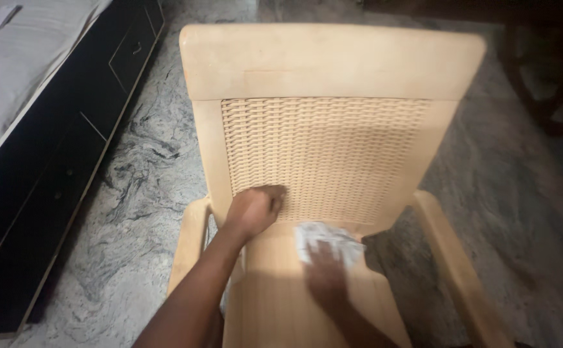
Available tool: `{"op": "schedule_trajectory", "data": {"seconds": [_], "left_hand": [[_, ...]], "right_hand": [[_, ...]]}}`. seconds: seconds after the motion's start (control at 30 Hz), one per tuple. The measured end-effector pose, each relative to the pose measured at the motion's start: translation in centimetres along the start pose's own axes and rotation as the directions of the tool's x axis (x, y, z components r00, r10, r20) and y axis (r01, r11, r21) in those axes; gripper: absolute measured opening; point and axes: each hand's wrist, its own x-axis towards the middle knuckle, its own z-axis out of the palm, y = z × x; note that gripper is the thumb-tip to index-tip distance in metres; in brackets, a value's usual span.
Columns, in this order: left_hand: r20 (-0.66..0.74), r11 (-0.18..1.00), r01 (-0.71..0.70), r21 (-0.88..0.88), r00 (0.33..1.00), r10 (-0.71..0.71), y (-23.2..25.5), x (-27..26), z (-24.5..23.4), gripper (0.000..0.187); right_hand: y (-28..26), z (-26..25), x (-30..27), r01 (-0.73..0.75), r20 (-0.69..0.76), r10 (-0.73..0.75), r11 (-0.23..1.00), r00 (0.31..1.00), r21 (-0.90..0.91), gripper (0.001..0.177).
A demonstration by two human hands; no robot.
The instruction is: The person wipes a beige plastic chair with a white cloth. They clean the seat, armrests, and the woven backrest in a bedroom setting.
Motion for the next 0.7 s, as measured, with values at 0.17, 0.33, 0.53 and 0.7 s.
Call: {"op": "schedule_trajectory", "data": {"seconds": [0.17, 0.33, 0.53, 0.7], "left_hand": [[0.021, 0.994, -0.063, 0.086, 0.998, 0.061, 1.3, -1.7, 0.4, 0.032], [0.297, 0.971, 0.023, 0.238, 0.950, -0.095, 5.6, -6.0, 3.7, 0.038], [0.289, 0.940, 0.115, 0.321, 0.933, -0.213, 9.7, -21.0, 8.6, 0.059], [0.031, 0.862, 0.403, 0.308, 0.901, -0.432, 10.4, -27.0, 10.5, 0.067]], "right_hand": [[5.6, -6.0, -6.0, -0.256, -0.004, 0.257, 0.962, 0.966, -0.092, 0.049], [-2.8, -9.2, -12.1, -0.064, 0.266, 0.023, 0.987, 0.964, 0.146, 0.059], [-9.3, -12.3, -17.4, -0.085, 0.734, -0.223, 0.930, 0.642, 0.357, 0.041], [-7.8, -10.7, -18.8, 0.411, 0.192, -0.523, 0.808, 0.831, 0.423, 0.045]]}}
